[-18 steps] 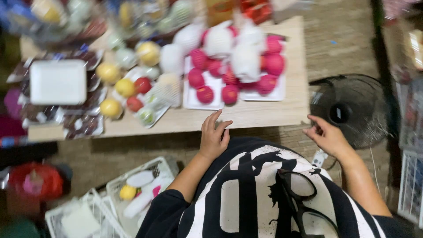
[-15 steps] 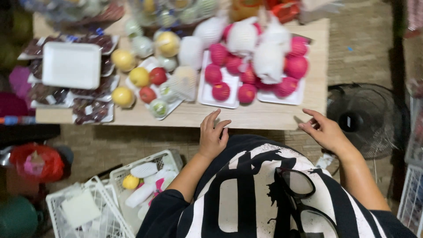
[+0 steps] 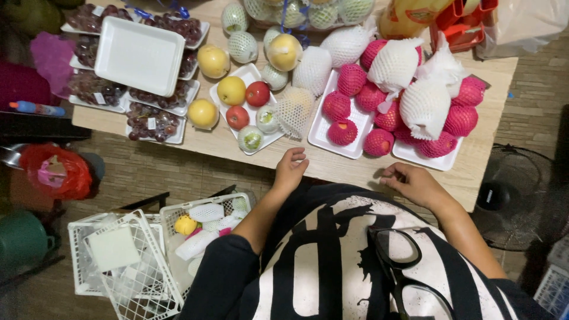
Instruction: The person is wrapping various fruits like apples and pears in protective foam sleeves and arranging them on trays for display or sale.
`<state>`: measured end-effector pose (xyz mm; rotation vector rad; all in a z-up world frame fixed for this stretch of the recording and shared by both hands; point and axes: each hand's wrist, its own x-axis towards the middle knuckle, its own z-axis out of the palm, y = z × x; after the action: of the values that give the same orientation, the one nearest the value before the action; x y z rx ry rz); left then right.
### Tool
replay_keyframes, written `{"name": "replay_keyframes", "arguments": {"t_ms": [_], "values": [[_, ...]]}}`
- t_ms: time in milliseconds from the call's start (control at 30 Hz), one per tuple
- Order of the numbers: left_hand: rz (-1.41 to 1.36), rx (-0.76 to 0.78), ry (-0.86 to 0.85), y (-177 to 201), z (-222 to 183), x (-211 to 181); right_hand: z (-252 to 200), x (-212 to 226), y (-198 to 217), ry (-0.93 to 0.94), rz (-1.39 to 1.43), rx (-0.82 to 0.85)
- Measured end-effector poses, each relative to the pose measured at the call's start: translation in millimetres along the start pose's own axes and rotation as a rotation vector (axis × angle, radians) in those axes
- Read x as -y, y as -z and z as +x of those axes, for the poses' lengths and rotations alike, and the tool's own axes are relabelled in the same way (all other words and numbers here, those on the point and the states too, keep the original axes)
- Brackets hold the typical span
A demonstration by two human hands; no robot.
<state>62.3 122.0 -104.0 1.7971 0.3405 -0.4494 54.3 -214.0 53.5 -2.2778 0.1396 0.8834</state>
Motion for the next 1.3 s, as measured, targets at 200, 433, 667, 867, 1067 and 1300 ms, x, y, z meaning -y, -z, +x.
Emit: {"name": "replay_keyframes", "arguments": {"t_ms": [200, 433, 667, 867, 1067, 1300], "values": [[0.278, 0.157, -0.192, -45.7, -21.4, -83.0, 7.8, -123.1, 15.0, 0.031, 0.191, -0.650], [0.487, -0.079, -0.837, -116.5, 50.5, -178.4, 39.8, -28.9, 67.3, 0.495, -0.047, -0.876], [0.581, -0.141, -0.360, -175.1, 119.3, -253.0, 70.2, 3.2, 89.1, 0.166, -0.072, -0.629], [0.474, -0.209, -0.280, -194.6, 160.7, -220.8, 89.1, -17.6, 84.7, 0.226, 0.000, -0.640], [0.150, -0.296, -0.520, -142.2, 108.7, -228.5, 89.6, -47.1, 88.0, 0.357, 0.132, -0.665], [-0.534, -0.209, -0.394, -2.4, -34.8, -161.3, 58.3, -24.5, 86.7, 0.554, 0.899, -0.308]]}}
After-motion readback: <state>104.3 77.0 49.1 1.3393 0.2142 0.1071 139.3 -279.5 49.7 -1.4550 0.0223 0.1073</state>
